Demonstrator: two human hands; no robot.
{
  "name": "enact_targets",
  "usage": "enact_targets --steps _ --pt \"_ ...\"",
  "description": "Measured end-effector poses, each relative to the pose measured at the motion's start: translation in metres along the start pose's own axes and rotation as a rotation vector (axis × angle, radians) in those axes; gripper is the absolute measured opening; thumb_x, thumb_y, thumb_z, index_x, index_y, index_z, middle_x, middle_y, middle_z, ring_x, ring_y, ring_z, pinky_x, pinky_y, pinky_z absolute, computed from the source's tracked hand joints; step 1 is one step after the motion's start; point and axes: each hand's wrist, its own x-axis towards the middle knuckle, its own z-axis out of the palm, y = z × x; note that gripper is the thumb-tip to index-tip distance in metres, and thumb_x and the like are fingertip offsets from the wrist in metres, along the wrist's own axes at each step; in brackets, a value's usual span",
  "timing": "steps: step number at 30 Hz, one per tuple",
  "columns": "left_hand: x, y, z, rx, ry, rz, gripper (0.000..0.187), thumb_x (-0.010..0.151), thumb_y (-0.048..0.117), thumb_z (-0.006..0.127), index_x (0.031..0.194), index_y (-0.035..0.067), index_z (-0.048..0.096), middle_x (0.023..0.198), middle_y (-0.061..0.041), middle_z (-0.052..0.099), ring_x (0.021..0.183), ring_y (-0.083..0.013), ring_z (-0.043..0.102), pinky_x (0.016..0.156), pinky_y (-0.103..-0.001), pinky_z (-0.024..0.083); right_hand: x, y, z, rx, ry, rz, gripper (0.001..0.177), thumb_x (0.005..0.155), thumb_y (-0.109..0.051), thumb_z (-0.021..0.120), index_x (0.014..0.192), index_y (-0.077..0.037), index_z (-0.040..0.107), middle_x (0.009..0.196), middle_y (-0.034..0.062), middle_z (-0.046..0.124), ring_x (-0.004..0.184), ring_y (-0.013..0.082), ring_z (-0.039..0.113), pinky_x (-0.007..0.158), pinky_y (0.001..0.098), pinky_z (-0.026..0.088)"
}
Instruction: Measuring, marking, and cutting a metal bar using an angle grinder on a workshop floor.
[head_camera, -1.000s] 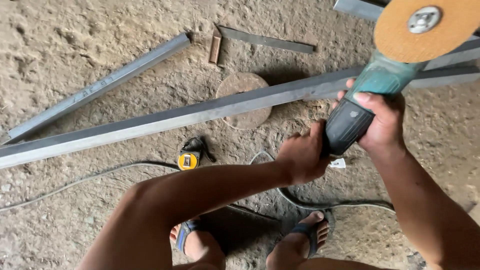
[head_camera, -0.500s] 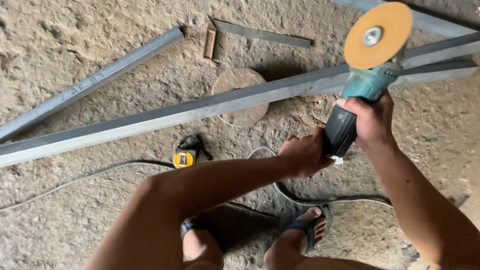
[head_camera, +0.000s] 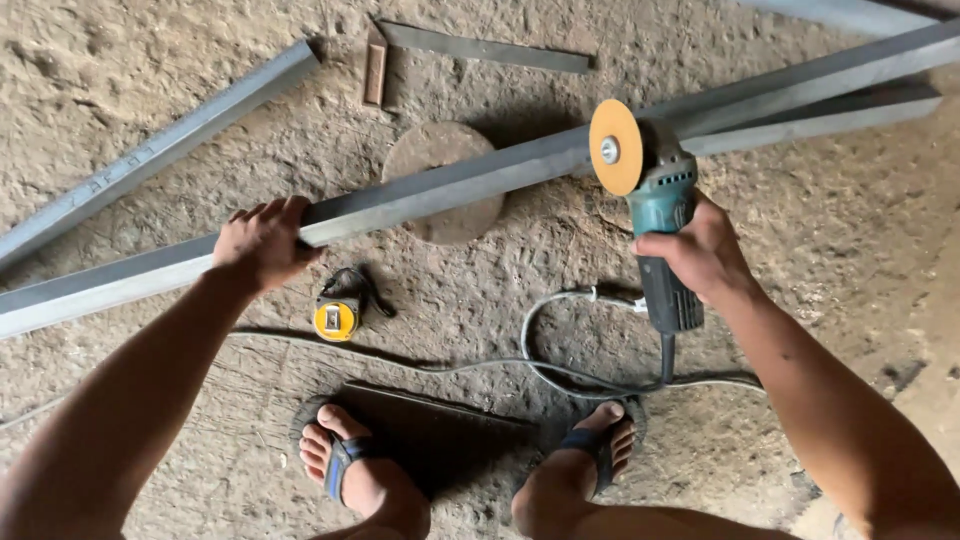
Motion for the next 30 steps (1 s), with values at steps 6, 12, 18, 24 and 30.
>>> enact_targets --steps 6,12,18,24,30 --pt "0.003 -0.001 0.005 0.028 -0.016 -0.034 0.051 0.075 0.037 0.08 0.116 0.02 0.056 0.098 0.0 0.066 0.096 -0.0247 0.074 0.089 -0.041 0.058 0.015 0.01 0.0 -0.037 -0.032 0.001 0.05 0.064 -0.007 0.083 0.108 0.0 0.061 0.093 0.0201 0.063 0.092 0.0392 0.066 0.077 0.0545 0.049" --pt "0.001 -0.002 0.006 -0.008 0.039 -0.014 0.055 0.07 0.038 0.085 0.112 0.02 0.055 0.094 0.0 0.065 0.095 -0.0249 0.074 0.087 -0.042 0.059 0.019 0.009 0.006 -0.049 -0.018 -0.003 0.05 0.059 -0.009 0.085 0.104 -0.003 0.063 0.089 0.0143 0.063 0.088 0.0294 0.065 0.076 0.0467 0.051" --pt "0.001 -0.001 0.005 -0.023 0.006 -0.014 0.054 0.074 0.034 0.085 0.117 0.018 0.057 0.098 -0.003 0.068 0.099 -0.0273 0.074 0.091 -0.045 0.058 0.018 0.006 0.009 -0.028 -0.043 0.005 0.05 0.059 -0.006 0.082 0.105 -0.003 0.062 0.09 0.0141 0.061 0.088 0.0304 0.063 0.077 0.0454 0.049" --pt "0.0 0.002 -0.002 -0.045 -0.021 -0.038 0.051 0.076 0.034 0.083 0.117 0.018 0.057 0.099 -0.003 0.068 0.101 -0.027 0.073 0.092 -0.046 0.058 0.023 0.012 0.009 -0.045 -0.04 0.002 0.05 0.059 -0.008 0.082 0.104 -0.003 0.062 0.087 0.0125 0.059 0.085 0.028 0.062 0.074 0.0432 0.048" --pt "0.001 0.0 0.003 -0.052 -0.027 -0.029 0.055 0.074 0.034 0.086 0.119 0.017 0.057 0.099 -0.004 0.068 0.101 -0.028 0.073 0.093 -0.045 0.058 0.021 0.01 0.007 -0.05 -0.043 -0.005 0.047 0.059 -0.008 0.082 0.101 -0.004 0.061 0.086 0.0114 0.058 0.084 0.0274 0.06 0.074 0.042 0.046"
